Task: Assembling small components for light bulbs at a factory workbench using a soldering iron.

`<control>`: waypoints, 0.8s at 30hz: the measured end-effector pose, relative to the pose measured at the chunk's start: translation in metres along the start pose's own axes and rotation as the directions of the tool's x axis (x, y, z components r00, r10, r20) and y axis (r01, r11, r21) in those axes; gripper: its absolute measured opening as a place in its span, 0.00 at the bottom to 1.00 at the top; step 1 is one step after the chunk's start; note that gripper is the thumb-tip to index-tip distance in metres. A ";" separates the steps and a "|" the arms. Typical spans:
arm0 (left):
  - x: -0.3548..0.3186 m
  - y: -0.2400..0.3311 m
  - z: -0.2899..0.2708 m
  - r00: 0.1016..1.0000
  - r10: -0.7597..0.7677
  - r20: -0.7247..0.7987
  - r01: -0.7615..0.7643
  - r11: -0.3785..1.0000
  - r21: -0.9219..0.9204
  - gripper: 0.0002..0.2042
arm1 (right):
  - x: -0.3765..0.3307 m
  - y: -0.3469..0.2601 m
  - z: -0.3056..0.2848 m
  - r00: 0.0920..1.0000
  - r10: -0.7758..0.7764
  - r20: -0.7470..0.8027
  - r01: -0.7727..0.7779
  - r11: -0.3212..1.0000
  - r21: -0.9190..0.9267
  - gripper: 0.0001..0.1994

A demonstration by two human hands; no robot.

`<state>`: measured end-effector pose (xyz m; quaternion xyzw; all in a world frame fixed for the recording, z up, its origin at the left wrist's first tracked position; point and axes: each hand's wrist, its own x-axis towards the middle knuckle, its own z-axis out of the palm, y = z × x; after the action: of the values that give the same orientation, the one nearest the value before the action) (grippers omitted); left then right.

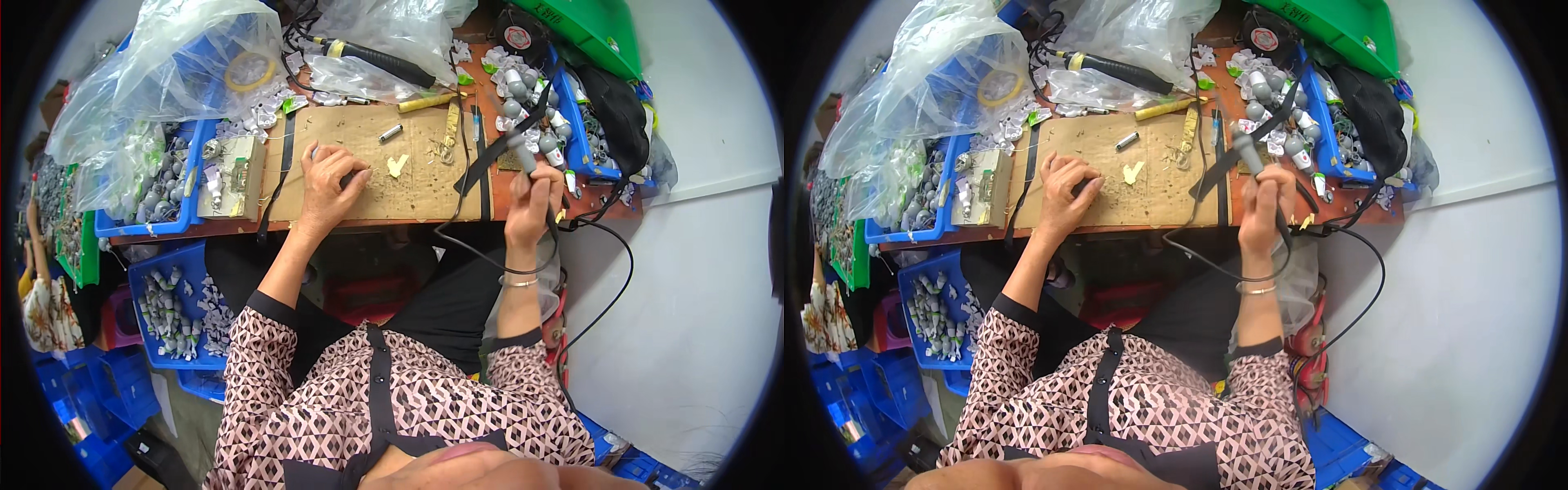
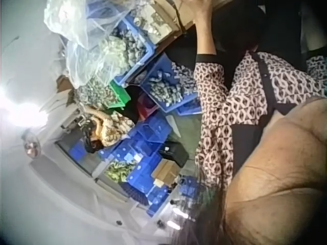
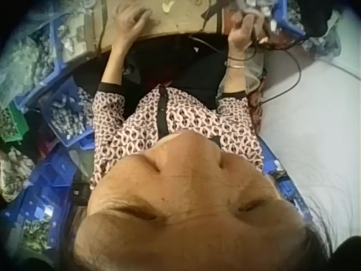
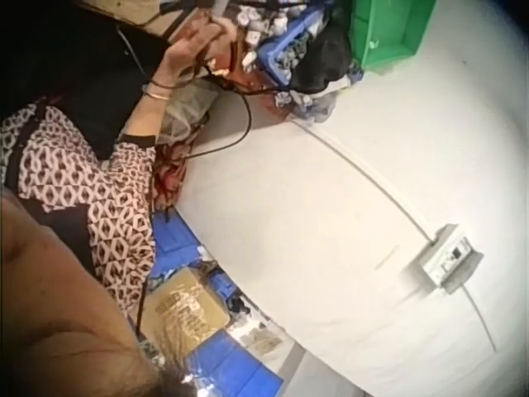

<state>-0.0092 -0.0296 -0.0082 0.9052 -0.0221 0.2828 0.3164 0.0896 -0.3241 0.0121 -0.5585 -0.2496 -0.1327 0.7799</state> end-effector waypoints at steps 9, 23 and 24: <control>0.000 0.000 0.000 1.000 0.007 -0.010 -0.007 1.000 -0.006 0.04 | -0.032 -0.006 0.017 0.939 0.343 -0.024 -0.322 0.903 0.285 0.14; 0.003 0.004 -0.001 0.999 0.025 0.021 -0.025 1.000 -0.005 0.04 | -0.054 -0.021 -0.001 0.979 0.047 0.200 0.024 0.940 -0.340 0.15; 0.003 0.003 0.000 1.000 0.028 0.015 -0.028 1.000 0.001 0.04 | -0.058 -0.027 0.006 0.982 0.101 0.158 -0.059 0.966 -0.251 0.16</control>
<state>-0.0072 -0.0314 -0.0051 0.9070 -0.0368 0.2807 0.3118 0.0269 -0.3321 0.0038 -0.6695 -0.2740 -0.0830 0.6854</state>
